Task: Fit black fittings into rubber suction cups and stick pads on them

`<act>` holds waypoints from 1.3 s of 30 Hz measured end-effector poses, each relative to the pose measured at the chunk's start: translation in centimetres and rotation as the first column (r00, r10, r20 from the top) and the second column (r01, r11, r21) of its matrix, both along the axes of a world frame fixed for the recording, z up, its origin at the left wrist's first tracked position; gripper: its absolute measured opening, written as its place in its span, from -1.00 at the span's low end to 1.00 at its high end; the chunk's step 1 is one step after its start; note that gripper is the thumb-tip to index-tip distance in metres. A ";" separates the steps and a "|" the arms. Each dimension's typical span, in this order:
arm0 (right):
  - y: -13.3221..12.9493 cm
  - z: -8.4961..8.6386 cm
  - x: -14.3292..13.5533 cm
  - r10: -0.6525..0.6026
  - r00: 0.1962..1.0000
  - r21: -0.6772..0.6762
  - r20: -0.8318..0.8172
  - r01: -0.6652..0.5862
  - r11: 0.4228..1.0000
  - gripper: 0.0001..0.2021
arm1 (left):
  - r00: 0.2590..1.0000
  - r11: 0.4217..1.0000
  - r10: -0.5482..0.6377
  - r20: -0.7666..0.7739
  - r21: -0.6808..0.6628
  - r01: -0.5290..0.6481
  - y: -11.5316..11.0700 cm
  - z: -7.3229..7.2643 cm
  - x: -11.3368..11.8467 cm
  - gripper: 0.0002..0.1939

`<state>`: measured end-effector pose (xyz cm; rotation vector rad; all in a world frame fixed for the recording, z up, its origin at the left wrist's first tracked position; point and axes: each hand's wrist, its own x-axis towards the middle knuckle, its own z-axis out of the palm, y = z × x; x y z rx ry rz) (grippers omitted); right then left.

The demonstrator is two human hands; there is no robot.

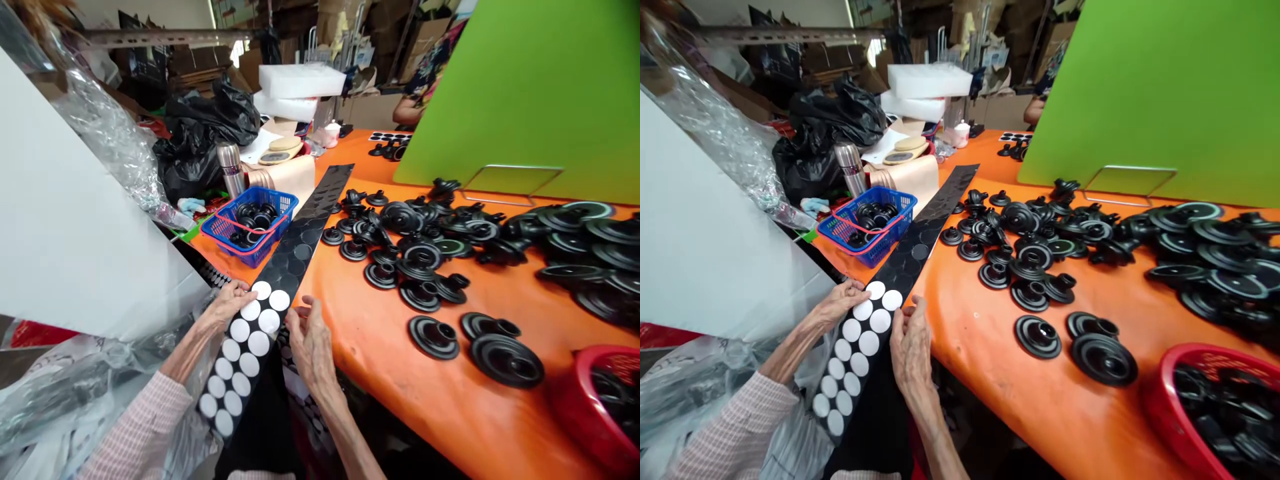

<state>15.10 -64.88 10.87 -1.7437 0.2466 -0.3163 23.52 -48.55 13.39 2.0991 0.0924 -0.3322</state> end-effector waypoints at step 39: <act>-2.7 -0.2 -3.5 -0.109 0.933 -0.421 0.344 0.257 0.870 -0.77 | 0.964 0.996 -0.072 0.257 0.063 0.057 -4.1 2.6 -4.2 -0.70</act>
